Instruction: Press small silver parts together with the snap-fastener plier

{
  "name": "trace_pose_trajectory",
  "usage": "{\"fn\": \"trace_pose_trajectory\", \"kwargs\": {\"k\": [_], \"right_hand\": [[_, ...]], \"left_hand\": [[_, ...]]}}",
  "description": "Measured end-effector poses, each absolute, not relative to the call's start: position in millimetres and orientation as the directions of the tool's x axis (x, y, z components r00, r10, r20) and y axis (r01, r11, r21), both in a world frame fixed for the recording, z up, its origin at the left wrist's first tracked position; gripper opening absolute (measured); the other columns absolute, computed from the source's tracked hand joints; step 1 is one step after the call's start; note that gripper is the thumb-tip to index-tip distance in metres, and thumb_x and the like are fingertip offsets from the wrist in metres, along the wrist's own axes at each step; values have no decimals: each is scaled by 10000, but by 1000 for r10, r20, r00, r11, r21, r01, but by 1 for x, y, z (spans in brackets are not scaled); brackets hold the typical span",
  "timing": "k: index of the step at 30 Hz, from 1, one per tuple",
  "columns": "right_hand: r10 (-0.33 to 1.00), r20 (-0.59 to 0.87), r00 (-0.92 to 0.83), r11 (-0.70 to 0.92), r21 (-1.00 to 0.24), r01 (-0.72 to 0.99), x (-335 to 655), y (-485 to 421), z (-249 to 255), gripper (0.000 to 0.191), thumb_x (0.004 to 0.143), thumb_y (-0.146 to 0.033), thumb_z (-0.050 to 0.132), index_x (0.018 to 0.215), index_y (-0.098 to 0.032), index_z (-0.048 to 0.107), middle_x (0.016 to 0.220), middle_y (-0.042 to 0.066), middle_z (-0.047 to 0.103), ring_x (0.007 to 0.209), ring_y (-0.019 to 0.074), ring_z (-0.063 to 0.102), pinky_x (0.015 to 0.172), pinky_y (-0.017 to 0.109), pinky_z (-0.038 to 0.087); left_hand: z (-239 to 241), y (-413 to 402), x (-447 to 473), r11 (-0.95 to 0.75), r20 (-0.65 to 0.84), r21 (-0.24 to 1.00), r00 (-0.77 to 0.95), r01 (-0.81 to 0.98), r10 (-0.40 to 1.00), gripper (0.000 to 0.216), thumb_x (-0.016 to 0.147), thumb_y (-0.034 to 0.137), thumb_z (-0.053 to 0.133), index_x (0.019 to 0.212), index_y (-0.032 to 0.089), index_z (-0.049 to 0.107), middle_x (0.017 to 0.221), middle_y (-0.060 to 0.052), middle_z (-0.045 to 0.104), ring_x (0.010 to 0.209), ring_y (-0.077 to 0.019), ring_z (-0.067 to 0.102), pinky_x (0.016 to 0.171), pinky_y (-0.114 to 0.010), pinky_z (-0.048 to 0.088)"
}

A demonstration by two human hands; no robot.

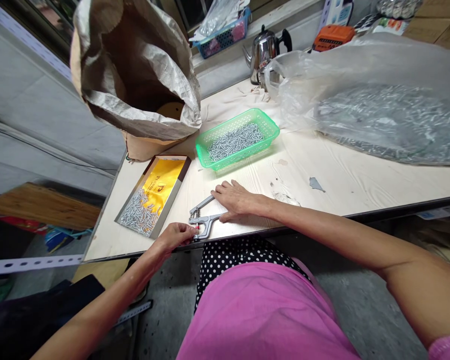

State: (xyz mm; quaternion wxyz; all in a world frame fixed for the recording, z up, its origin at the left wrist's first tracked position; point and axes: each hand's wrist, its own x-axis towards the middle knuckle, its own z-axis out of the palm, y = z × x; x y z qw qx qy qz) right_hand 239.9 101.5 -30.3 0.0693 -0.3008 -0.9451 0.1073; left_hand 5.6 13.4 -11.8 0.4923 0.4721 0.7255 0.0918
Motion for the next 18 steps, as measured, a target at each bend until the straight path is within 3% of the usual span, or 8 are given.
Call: {"fn": "trace_pose_trajectory", "kwargs": {"k": [6, 9, 13, 15, 18], "right_hand": [[596, 94, -798, 784, -285, 552, 237, 97, -32, 624, 767, -379, 737, 1285, -126, 497, 1151, 133, 583, 1013, 285, 488, 858, 400, 379], [594, 132, -794, 785, -313, 535, 238, 94, -36, 605, 795, -333, 717, 1318, -143, 481, 1148, 124, 585, 989, 268, 492, 855, 397, 381], [595, 148, -790, 783, -329, 528, 238, 91, -38, 642, 805, -299, 714, 1362, -122, 447, 1159, 136, 590, 988, 263, 502, 874, 399, 388], [599, 147, -787, 779, -337, 529, 237, 91, -38, 674, 806, -297, 716, 1384, -112, 423, 1177, 147, 590, 1009, 267, 506, 891, 406, 390], [602, 142, -786, 773, -351, 529, 236, 90, -38, 700, 813, -292, 707, 1407, -96, 392, 1199, 160, 589, 1039, 271, 513, 914, 423, 388]], "left_hand": [[-10, 10, 3, 482, -598, 577, -61, 659, 799, 475, 654, 618, 644, 577, 154, 577, 494, 32, 486, 488, -95, 385, 509, -245, 265], [-2, 5, 2, 349, -458, 508, -97, 787, 884, 415, 809, 517, 551, 616, 153, 607, 554, -2, 545, 540, -128, 474, 551, -260, 329], [6, 4, 11, 1, -67, 438, 32, 899, 997, 268, 890, 375, 529, 892, 156, 683, 887, -74, 651, 807, -188, 598, 747, -305, 454], [3, 9, 21, -162, 6, 404, 175, 900, 985, 257, 880, 344, 569, 1041, 167, 661, 1036, -97, 643, 961, -224, 590, 858, -352, 470], [-8, 23, 38, -346, 17, 345, 362, 873, 932, 457, 849, 309, 623, 1279, 187, 531, 1293, -118, 561, 1191, -274, 492, 996, -443, 426]]}}
